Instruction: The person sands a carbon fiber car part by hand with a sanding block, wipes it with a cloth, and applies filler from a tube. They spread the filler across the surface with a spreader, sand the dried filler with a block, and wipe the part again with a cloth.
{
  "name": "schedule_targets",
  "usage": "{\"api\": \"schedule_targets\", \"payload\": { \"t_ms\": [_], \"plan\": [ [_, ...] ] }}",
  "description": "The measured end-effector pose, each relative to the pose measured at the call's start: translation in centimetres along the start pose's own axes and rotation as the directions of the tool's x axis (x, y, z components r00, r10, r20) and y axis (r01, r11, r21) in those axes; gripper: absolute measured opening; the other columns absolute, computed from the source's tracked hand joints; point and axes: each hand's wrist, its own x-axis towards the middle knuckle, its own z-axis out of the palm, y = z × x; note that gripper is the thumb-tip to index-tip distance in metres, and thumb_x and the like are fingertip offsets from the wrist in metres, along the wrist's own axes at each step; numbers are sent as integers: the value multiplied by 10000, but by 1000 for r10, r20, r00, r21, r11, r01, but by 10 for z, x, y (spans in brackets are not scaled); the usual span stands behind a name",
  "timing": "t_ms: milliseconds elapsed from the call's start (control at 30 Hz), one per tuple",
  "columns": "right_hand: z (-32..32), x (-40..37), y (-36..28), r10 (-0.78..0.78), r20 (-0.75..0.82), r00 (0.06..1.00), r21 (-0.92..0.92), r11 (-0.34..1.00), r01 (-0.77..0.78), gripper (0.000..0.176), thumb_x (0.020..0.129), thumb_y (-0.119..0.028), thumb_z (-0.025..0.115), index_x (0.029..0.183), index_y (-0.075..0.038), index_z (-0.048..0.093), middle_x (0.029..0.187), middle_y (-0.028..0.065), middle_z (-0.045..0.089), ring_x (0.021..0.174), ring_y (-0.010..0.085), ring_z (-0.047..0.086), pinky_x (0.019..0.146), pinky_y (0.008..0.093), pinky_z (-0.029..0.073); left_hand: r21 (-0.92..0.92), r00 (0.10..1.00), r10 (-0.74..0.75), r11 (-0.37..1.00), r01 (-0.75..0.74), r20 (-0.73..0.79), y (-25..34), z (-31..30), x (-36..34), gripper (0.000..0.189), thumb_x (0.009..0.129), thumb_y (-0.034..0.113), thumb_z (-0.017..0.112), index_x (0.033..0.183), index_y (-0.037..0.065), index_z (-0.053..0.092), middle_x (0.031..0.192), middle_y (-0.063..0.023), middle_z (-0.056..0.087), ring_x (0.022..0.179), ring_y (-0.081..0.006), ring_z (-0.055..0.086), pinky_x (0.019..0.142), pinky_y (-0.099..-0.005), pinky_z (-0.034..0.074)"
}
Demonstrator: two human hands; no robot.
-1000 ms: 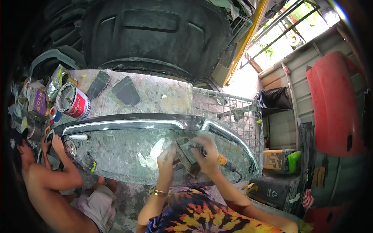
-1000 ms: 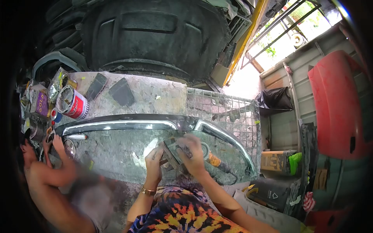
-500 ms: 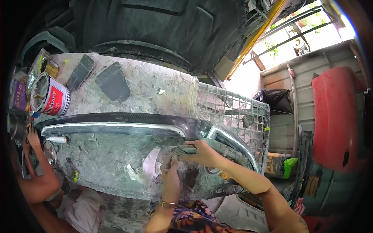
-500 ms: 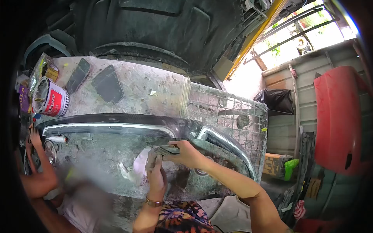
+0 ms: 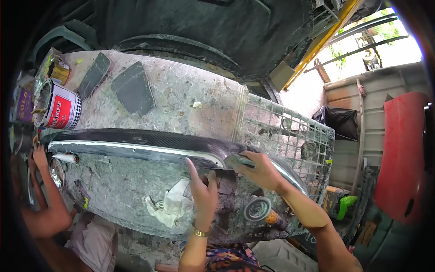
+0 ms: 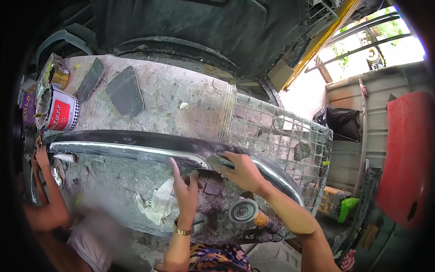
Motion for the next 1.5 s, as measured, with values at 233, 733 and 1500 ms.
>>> {"api": "schedule_targets", "payload": {
  "t_ms": [233, 733, 1500],
  "plan": [
    [-3, 21, 22, -162, -68, 984, -183, 972, 148, 327, 947, -272, 698, 1132, -4, 666, 1044, 233, 684, 956, 442, 648, 805, 488, 505, 55, 993, -111, 992, 110, 23, 8, 34, 20, 933, 978, 30, 587, 1628, -10, -80, 727, -52, 608, 592, -77, 503, 528, -279, 433],
    [45, 40, -13, -254, -27, 967, -294, 926, 235, 287, 962, -215, 665, 1210, -72, 648, 1070, 120, 666, 997, 367, 657, 838, 456, 544, 644, 643, 727, 616, -453, -242, 5, -122, 152, 238, 1042, 76, 540, 1208, 15, 700, 981, -81, 704, 888, -217, 656, 784, -337, 502],
    [65, 48, 22, -509, -90, 856, -397, 806, 438, 621, 697, 32, 731, 1300, -79, 630, 1050, 89, 634, 981, 329, 601, 863, 424, 518, 765, 713, 667, 568, -302, -214, -16, -132, 193, 206, 949, 61, 607, 1138, 10, 669, 1040, -151, 692, 969, -352, 653, 868, -445, 501]
  ]
}}
